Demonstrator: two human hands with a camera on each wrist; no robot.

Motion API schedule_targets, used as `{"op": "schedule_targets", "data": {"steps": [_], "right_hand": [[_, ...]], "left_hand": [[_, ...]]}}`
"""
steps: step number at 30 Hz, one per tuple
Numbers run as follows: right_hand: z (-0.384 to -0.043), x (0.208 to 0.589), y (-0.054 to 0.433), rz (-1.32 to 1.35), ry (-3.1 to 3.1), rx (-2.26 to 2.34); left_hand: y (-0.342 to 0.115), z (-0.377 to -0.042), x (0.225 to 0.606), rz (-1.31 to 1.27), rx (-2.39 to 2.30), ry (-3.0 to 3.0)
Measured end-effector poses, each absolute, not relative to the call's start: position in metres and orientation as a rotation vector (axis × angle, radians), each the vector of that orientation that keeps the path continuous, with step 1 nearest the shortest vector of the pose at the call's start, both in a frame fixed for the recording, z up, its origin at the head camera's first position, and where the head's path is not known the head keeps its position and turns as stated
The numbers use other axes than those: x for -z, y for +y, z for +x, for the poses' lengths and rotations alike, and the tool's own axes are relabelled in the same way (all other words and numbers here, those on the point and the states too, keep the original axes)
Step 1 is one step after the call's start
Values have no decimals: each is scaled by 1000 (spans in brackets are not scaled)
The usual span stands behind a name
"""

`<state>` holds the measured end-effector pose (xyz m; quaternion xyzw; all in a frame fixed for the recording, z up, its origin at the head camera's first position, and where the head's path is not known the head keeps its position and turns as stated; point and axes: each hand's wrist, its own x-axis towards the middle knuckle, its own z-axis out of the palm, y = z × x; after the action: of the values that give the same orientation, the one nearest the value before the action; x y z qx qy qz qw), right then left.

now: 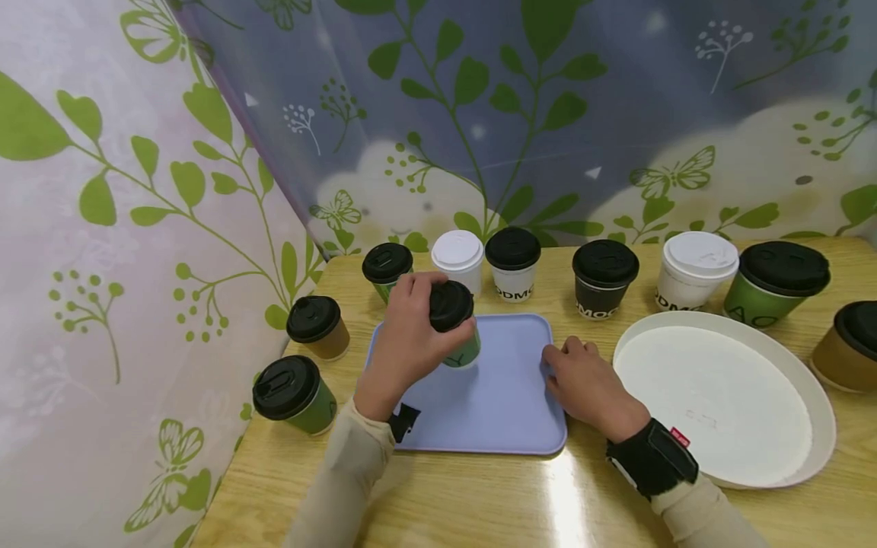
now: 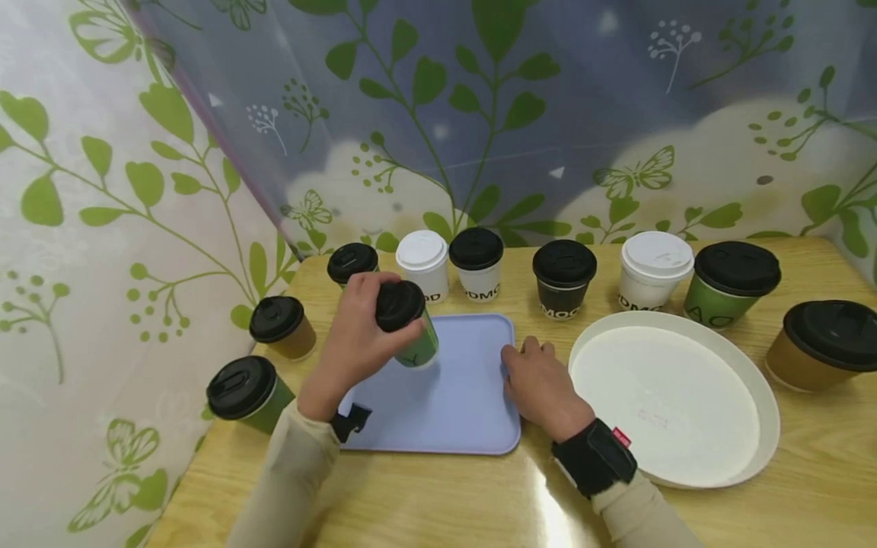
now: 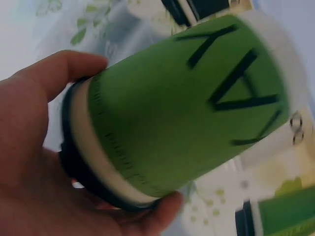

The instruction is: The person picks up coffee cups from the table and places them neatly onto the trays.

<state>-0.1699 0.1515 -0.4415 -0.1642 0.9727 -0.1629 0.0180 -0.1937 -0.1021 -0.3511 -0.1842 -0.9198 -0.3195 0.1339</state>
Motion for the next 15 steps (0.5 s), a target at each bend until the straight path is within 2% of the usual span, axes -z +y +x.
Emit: {"op": "schedule_targets", "data": {"steps": [8, 15], "right_hand": [[-170, 441, 151, -488, 3006, 498], [-171, 442, 151, -492, 3003, 502]], "left_hand": [[-127, -205, 342, -254, 847, -2838], [-143, -214, 347, -119, 822, -2866]]}}
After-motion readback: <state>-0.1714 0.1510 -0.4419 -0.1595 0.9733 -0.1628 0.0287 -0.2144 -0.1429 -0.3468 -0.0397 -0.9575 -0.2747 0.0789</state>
